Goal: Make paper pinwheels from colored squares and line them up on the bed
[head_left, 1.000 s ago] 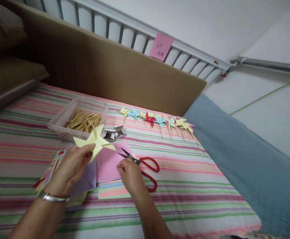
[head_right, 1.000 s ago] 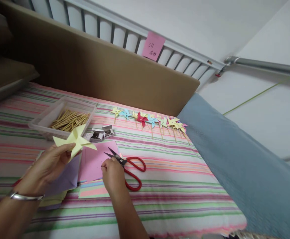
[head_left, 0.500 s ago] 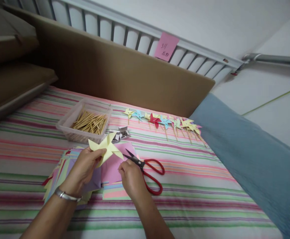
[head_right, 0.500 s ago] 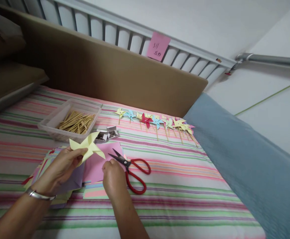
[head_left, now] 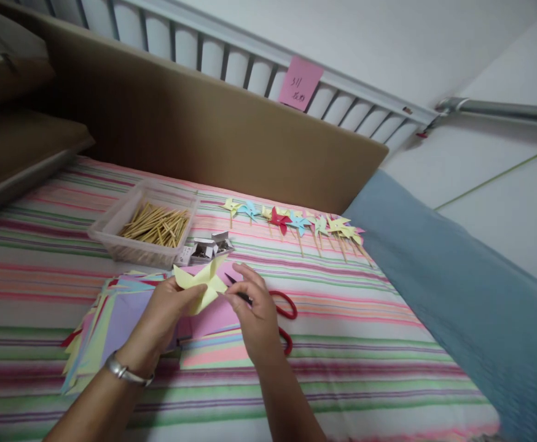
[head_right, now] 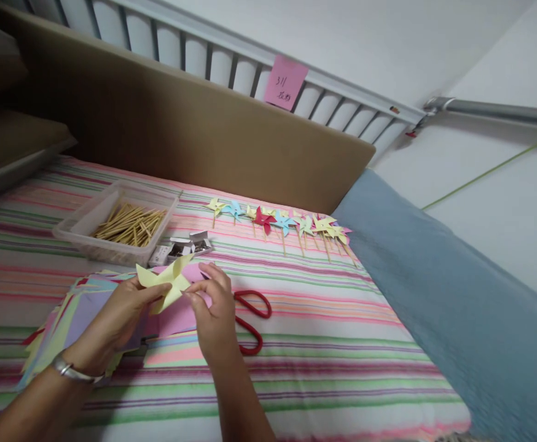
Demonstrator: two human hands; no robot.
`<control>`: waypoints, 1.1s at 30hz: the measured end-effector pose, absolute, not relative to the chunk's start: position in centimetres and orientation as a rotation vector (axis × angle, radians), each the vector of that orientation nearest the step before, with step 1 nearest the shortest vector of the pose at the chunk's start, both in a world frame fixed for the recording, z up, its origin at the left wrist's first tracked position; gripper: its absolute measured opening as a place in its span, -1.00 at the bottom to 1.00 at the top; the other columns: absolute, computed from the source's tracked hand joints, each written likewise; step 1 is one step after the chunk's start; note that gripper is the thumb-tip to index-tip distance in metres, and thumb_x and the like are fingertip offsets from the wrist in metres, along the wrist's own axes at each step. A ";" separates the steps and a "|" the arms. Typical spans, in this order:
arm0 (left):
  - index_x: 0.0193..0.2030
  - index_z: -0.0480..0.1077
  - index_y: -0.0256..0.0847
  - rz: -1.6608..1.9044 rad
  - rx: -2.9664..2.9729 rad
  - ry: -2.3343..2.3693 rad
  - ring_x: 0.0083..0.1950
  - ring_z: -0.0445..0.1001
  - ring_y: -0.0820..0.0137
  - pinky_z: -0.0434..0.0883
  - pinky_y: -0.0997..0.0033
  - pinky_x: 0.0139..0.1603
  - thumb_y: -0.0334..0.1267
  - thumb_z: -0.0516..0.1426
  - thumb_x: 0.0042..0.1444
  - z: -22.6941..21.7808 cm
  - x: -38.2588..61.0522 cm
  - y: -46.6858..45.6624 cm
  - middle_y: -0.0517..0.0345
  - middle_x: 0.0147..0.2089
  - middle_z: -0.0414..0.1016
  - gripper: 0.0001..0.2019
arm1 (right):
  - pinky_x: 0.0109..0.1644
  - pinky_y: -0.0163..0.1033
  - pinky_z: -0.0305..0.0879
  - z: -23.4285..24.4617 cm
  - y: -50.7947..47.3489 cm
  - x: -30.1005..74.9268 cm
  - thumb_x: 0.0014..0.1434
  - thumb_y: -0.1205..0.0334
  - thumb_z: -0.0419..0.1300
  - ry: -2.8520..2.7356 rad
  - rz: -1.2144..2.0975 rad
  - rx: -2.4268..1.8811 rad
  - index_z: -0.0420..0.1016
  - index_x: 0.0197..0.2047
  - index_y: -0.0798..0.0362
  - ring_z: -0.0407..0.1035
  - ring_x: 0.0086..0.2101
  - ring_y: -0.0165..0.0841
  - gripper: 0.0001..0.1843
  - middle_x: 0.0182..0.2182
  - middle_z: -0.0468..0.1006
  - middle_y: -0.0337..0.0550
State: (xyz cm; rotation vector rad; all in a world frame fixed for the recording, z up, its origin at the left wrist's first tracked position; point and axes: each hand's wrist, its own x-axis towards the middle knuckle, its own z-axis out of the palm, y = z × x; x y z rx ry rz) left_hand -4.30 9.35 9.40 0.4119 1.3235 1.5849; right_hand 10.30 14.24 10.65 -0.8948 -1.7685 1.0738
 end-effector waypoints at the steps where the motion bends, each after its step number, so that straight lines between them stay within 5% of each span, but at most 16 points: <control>1: -0.37 0.55 -0.26 1.574 0.436 1.315 -0.39 0.49 0.33 0.35 0.41 -0.33 -0.29 0.35 -0.31 9.2 -4.0 9.4 0.11 -0.41 0.60 -0.74 | 0.23 -0.07 0.00 10.6 14.1 10.2 0.04 0.38 0.17 -1.789 1.092 -0.905 0.47 -0.44 0.00 0.13 0.17 -0.22 -0.89 0.10 0.37 -0.10; 7: -0.30 0.56 -0.27 1.535 0.508 1.270 -0.33 0.51 0.29 0.38 0.37 -0.25 -0.25 0.38 -0.31 9.0 -2.7 9.5 0.07 -0.36 0.62 -0.66 | 0.29 -0.02 -0.13 9.8 14.0 10.0 0.03 0.39 0.19 -1.797 1.190 -1.003 0.51 -0.42 0.02 -0.05 0.27 -0.22 -0.90 0.26 0.18 -0.07; 33: -0.31 0.56 -0.27 1.503 0.541 1.250 -0.35 0.52 0.28 0.38 0.37 -0.29 -0.28 0.33 -0.23 8.5 -3.0 9.4 0.08 -0.39 0.61 -0.74 | 0.28 -0.04 -0.10 9.2 14.3 10.0 0.02 0.38 0.21 -1.848 1.184 -1.012 0.53 -0.44 0.03 0.03 0.24 -0.21 -0.91 0.19 0.28 -0.05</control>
